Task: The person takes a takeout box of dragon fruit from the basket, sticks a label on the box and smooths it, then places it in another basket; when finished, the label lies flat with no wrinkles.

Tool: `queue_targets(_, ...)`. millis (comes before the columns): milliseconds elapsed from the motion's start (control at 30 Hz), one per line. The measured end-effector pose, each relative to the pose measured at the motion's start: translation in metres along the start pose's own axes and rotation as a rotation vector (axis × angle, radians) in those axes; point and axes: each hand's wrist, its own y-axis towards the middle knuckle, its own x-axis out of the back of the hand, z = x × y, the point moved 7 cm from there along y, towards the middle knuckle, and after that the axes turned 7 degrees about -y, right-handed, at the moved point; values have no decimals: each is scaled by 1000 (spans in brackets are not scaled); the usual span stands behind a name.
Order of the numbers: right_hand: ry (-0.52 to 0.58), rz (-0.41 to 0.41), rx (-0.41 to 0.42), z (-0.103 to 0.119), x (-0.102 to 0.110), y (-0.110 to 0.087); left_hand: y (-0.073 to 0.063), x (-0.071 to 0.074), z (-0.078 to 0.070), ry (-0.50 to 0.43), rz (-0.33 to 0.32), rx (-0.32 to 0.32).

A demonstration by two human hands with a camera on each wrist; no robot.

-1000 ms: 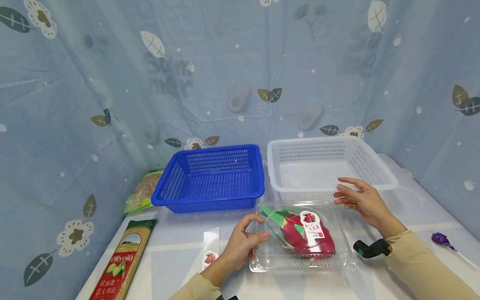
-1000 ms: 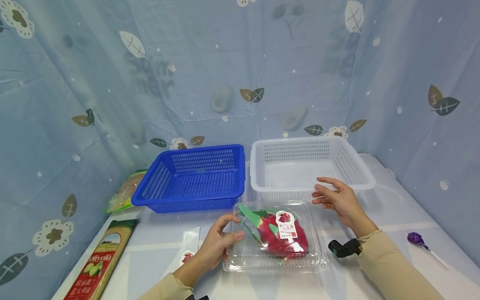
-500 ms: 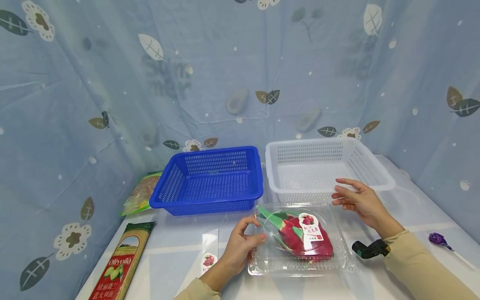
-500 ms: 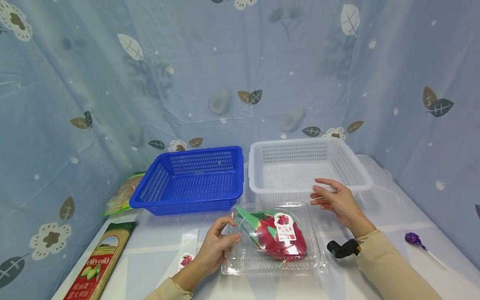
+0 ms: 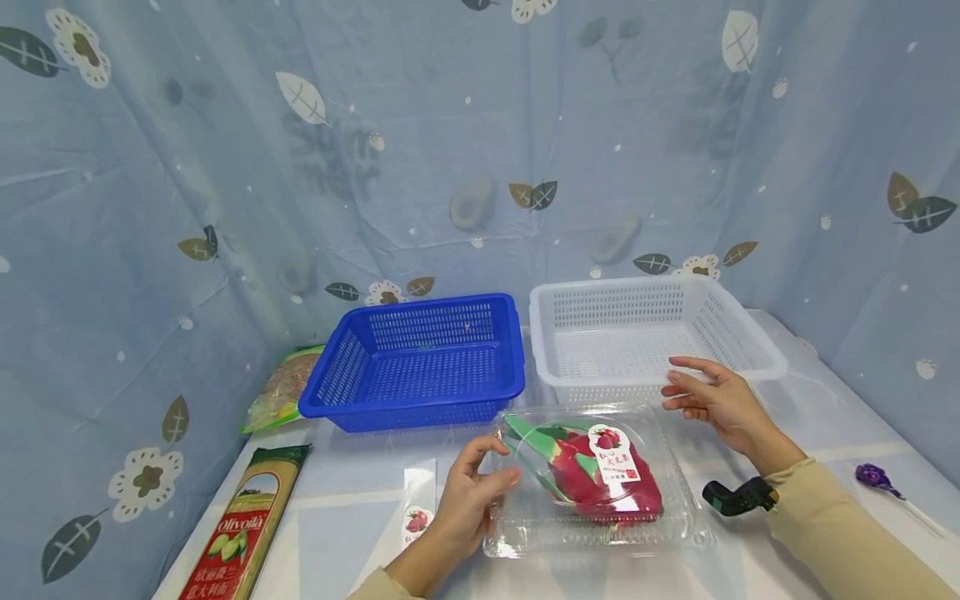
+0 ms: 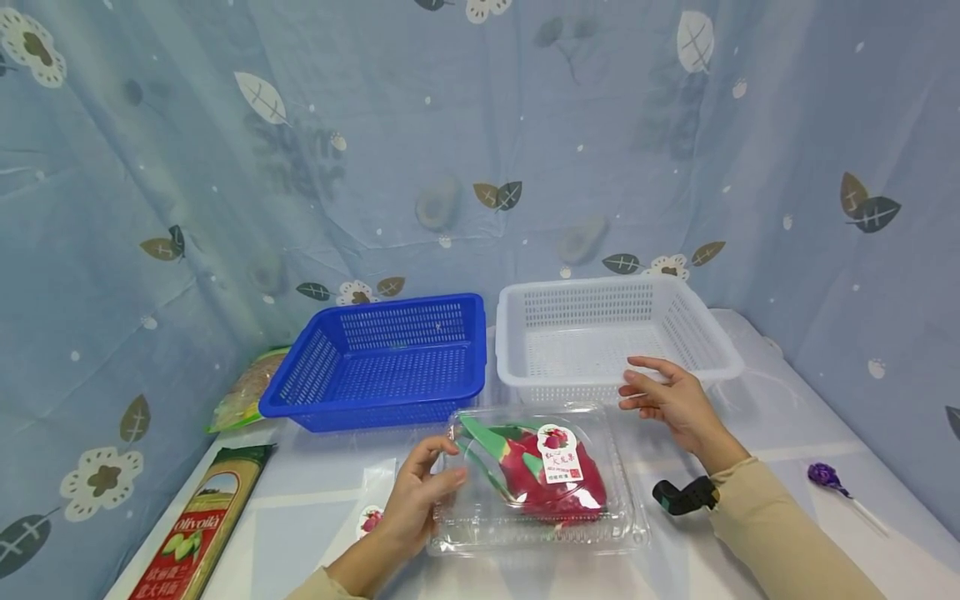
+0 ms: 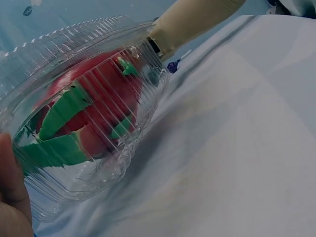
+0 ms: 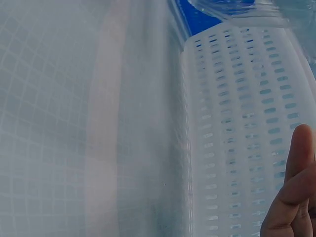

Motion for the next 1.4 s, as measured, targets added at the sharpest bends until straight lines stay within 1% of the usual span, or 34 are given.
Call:
queue_targets(167,-7,-14,-5,0,2,0,-6,-1,-15,26,-31,16)
queue_targets(267,-6,-17,-7,0,3,1,-8,-3,-27,47,-29,14)
queue_targets(467,-1,-13,-21,-2,3,2,-5,-8,-53,40,-13,-31)
queue_targets(600,-11,-28,-31,-2,4,2,4,-11,-70,10,-26,-73)
queue_targets(700,-25,-49,-33,-1,5,1,15,-12,-80,-2,-58,-100)
queue_targets(833,-14,-53,-27,-1,6,2,36,-12,-91,-20,-93,-122)
queue_targets(933,5,-24,-21,-1,4,3,53,-11,-97,-23,-113,-136)
queue_targets(1067,5,8,-17,-1,2,2,77,-10,-103,17,-132,-136)
queue_targets(1133,3,4,-22,-1,2,2,90,-11,-104,32,-124,-134)
queue_targets(1333,0,-5,-28,-2,2,2,128,-17,-105,2,-69,-151)
queue_targets(1400,9,5,-20,-2,1,1,141,-21,-103,-1,-66,-152)
